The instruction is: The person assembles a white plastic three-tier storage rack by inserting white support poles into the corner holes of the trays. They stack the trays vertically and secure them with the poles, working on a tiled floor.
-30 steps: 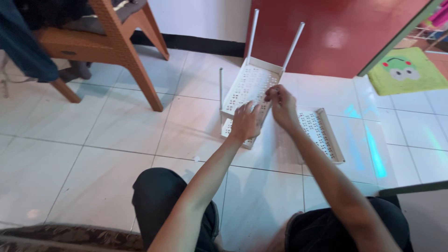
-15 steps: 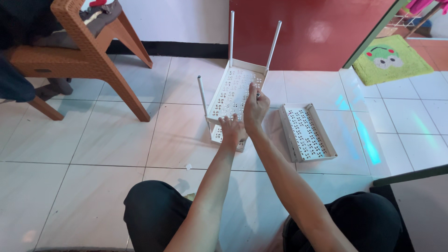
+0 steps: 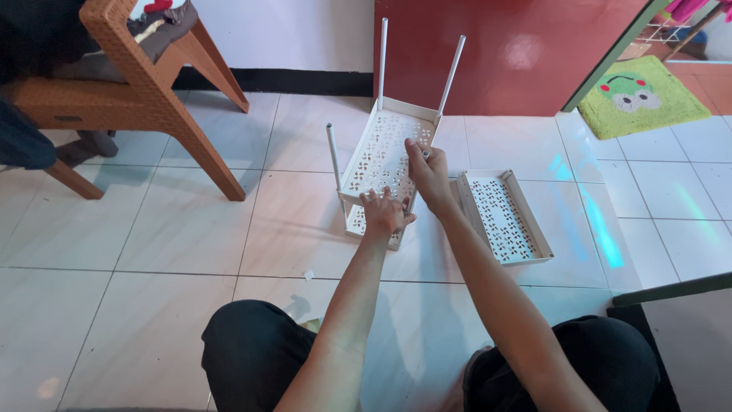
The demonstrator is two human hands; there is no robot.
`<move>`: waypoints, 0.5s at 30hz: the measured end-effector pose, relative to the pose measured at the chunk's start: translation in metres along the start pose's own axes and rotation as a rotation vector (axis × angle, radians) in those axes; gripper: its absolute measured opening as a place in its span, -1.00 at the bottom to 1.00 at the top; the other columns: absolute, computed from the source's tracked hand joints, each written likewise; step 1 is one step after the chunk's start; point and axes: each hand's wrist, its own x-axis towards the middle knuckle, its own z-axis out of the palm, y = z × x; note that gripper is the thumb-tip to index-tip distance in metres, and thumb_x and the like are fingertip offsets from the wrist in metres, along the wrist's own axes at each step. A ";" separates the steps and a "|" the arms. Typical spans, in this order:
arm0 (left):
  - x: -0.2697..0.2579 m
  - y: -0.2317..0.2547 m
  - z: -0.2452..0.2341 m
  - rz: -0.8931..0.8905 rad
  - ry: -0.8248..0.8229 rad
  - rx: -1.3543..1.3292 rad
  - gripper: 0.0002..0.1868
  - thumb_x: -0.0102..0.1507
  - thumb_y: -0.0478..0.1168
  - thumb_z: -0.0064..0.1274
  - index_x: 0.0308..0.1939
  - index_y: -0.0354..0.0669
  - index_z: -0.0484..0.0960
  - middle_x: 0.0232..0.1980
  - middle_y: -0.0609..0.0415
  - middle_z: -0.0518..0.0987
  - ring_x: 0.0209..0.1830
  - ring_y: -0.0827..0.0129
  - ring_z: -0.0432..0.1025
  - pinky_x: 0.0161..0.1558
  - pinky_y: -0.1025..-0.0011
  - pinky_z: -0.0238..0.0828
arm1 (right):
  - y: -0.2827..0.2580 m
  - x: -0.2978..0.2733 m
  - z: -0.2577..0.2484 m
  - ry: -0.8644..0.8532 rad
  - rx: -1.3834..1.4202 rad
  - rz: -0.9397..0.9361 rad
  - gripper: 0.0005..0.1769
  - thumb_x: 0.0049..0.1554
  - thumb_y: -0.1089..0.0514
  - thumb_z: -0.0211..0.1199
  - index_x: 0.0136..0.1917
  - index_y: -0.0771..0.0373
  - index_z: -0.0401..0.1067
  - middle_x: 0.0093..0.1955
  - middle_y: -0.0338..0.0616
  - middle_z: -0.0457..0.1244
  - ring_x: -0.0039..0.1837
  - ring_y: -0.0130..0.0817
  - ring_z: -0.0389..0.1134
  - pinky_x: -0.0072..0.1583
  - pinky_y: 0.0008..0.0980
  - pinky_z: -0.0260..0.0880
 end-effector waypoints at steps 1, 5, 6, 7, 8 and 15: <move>0.001 0.000 0.001 -0.003 -0.003 -0.015 -0.33 0.17 0.48 0.01 0.23 0.35 0.63 0.59 -0.07 0.16 0.55 -0.36 -0.02 0.43 -0.40 -0.27 | -0.004 -0.004 0.003 0.073 -0.141 -0.104 -0.57 0.36 0.01 0.17 -0.31 0.23 0.35 -0.41 -0.34 0.14 -0.37 -0.57 0.10 -0.29 -0.48 0.08; 0.001 -0.001 0.002 -0.002 -0.025 -0.018 -0.34 0.17 0.48 -0.01 0.23 0.37 0.63 0.61 -0.07 0.12 0.57 -0.36 -0.06 0.44 -0.40 -0.30 | -0.023 -0.026 0.012 0.296 -0.515 -0.359 -0.76 0.21 0.12 0.36 -0.18 0.32 0.44 -0.22 -0.17 0.26 -0.26 -0.43 0.29 -0.22 -0.46 0.33; 0.001 -0.001 0.002 -0.001 -0.031 -0.009 -0.35 0.18 0.48 -0.01 0.22 0.36 0.65 0.62 -0.06 0.13 0.58 -0.35 -0.05 0.45 -0.40 -0.31 | -0.028 -0.032 0.013 0.331 -0.563 -0.383 -0.79 0.16 0.16 0.41 -0.15 0.32 0.46 -0.19 -0.13 0.27 -0.23 -0.40 0.33 -0.21 -0.45 0.39; 0.001 0.000 0.001 -0.003 -0.026 -0.011 -0.35 0.18 0.48 -0.01 0.22 0.39 0.65 0.62 -0.07 0.12 0.58 -0.35 -0.06 0.45 -0.39 -0.32 | -0.032 -0.036 0.013 0.360 -0.557 -0.384 -0.79 0.12 0.19 0.43 -0.12 0.34 0.45 -0.18 -0.11 0.28 -0.23 -0.38 0.36 -0.20 -0.45 0.42; 0.000 0.000 0.001 -0.004 -0.022 -0.013 -0.36 0.17 0.48 -0.02 0.22 0.41 0.64 0.62 -0.07 0.11 0.59 -0.35 -0.07 0.45 -0.38 -0.32 | -0.036 -0.041 0.014 0.389 -0.551 -0.384 -0.76 0.08 0.22 0.45 -0.09 0.35 0.44 -0.16 -0.09 0.29 -0.22 -0.37 0.39 -0.19 -0.45 0.44; -0.003 0.000 -0.001 -0.016 -0.018 -0.013 -0.36 0.17 0.48 -0.01 0.22 0.44 0.64 0.62 -0.07 0.12 0.58 -0.32 -0.05 0.46 -0.35 -0.32 | -0.044 -0.045 0.014 0.422 -0.470 -0.283 -0.69 -0.01 0.26 0.56 -0.27 0.35 0.40 -0.31 -0.11 0.39 -0.26 -0.42 0.46 -0.17 -0.48 0.46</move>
